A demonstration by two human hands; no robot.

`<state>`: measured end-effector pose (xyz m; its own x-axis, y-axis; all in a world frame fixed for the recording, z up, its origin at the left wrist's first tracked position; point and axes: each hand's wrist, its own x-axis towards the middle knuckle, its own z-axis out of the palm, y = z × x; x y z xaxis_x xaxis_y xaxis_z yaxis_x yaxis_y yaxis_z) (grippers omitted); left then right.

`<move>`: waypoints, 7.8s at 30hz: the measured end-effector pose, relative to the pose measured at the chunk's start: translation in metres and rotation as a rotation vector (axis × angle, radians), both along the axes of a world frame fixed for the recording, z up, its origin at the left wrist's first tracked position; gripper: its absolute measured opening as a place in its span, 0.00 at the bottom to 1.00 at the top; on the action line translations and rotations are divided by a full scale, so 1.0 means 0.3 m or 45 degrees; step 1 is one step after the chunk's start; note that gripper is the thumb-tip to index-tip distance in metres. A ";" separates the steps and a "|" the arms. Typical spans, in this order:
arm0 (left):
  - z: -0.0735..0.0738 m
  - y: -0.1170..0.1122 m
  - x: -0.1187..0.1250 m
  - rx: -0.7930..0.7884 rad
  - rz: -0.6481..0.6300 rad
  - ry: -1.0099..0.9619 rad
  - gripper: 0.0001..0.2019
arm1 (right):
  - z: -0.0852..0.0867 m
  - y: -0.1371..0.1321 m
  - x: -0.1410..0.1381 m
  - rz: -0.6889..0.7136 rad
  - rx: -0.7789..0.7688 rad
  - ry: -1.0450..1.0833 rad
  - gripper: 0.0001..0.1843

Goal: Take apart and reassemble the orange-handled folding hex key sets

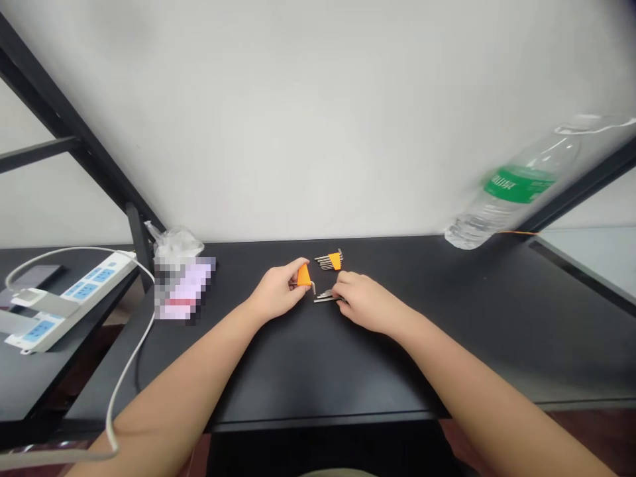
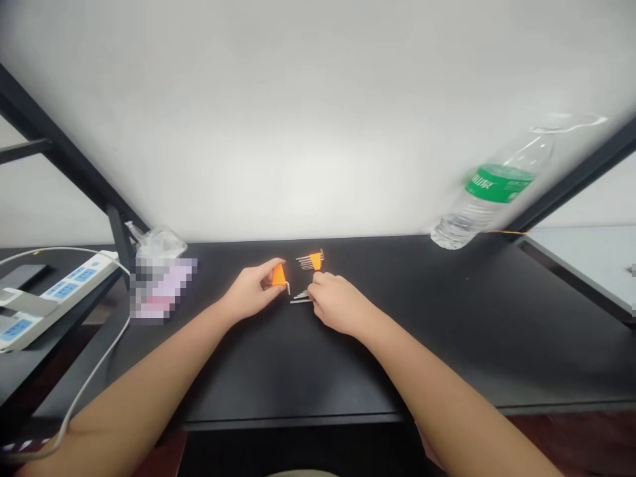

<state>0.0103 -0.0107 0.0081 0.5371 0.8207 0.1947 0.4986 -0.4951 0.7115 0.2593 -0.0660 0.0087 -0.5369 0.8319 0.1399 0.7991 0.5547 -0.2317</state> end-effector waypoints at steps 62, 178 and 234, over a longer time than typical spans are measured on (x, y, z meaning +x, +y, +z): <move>-0.005 -0.002 -0.016 0.038 -0.112 0.045 0.23 | 0.053 0.002 0.035 0.021 0.180 0.640 0.13; 0.049 -0.035 0.020 -0.029 -0.368 0.023 0.13 | -0.007 -0.006 -0.038 -0.050 -0.746 1.207 0.10; 0.022 -0.004 -0.008 -0.336 -0.263 -0.166 0.21 | 0.027 0.000 -0.024 -0.114 -0.071 0.481 0.06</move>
